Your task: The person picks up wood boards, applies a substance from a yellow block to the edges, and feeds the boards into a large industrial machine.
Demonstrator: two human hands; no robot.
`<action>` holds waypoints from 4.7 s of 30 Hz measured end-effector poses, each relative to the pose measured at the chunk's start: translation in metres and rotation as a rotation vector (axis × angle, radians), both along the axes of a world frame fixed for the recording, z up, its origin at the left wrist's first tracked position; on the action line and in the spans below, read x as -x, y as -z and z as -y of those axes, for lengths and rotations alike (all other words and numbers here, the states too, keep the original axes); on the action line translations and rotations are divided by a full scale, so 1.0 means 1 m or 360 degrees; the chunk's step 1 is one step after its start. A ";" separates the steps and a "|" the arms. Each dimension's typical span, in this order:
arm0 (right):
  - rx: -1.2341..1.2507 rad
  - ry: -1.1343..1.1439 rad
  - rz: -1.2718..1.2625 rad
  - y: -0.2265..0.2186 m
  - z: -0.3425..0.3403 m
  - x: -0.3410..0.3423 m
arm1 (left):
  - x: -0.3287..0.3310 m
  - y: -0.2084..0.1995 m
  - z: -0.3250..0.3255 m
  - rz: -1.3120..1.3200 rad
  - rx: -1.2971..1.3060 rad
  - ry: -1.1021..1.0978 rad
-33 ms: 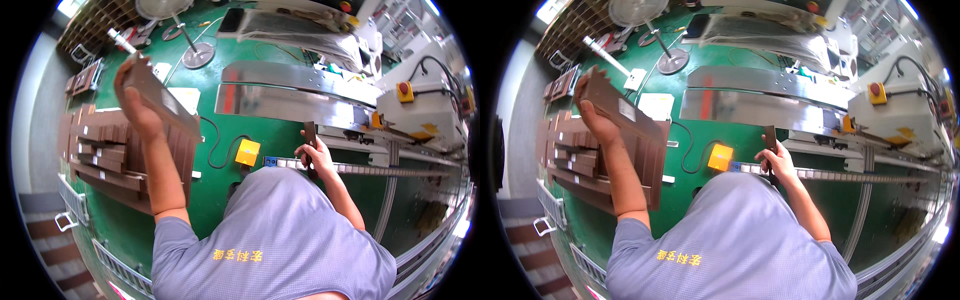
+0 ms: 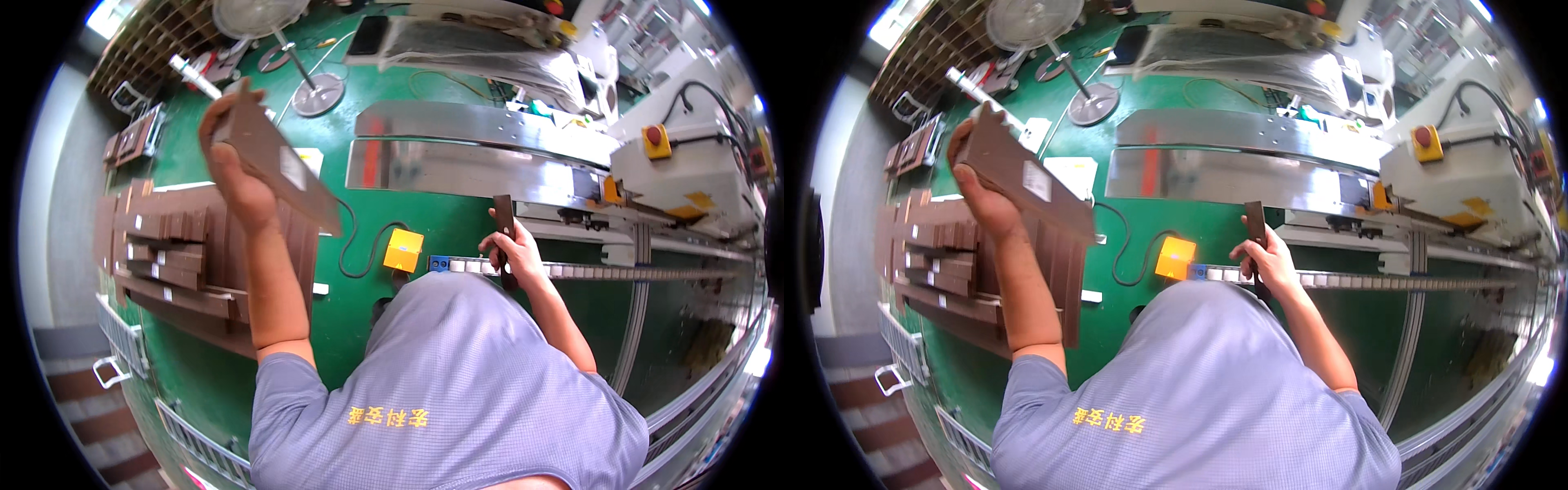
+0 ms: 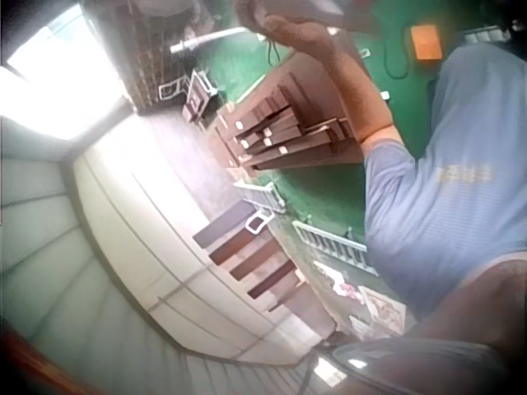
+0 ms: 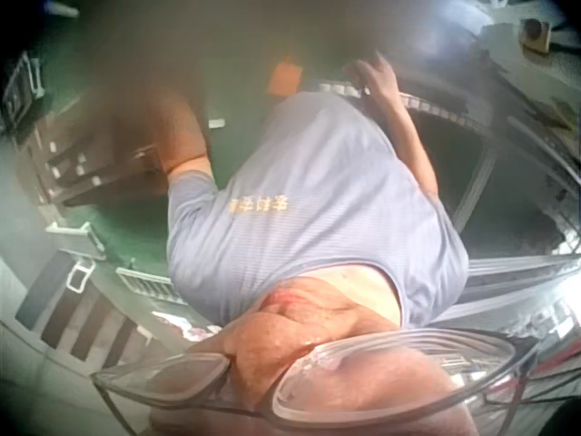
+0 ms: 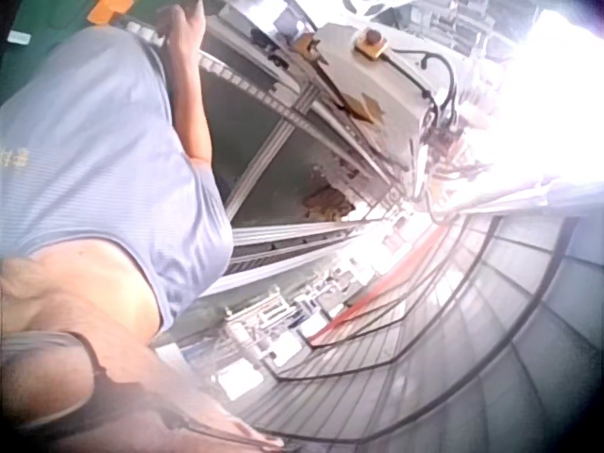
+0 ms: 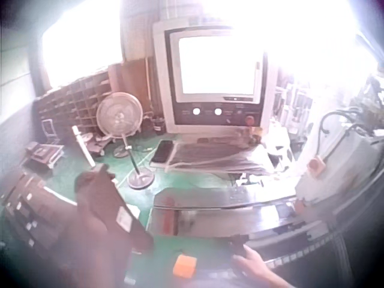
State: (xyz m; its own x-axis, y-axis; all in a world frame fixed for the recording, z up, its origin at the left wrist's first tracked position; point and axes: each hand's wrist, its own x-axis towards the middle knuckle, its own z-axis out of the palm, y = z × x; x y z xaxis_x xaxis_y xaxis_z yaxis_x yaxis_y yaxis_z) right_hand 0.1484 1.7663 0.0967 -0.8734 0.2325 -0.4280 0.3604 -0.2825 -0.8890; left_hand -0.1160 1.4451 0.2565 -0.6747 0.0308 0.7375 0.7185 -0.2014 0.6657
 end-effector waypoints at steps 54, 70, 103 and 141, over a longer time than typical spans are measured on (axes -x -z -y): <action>0.0587 0.0101 -0.0523 -0.051 -0.086 -0.090 | -0.091 0.080 -0.228 0.1152 -0.0116 0.1940; 0.0606 -0.0053 -0.0531 -0.061 -0.083 -0.107 | -0.049 0.063 -0.159 0.1338 0.0063 0.1964; 0.0308 0.0370 0.0199 0.085 -0.091 -0.193 | -0.015 0.251 -0.239 -0.0485 0.2048 0.0313; 0.0678 0.0177 -0.0005 0.045 -0.139 -0.193 | -0.095 0.264 -0.333 -0.0115 0.1733 0.0015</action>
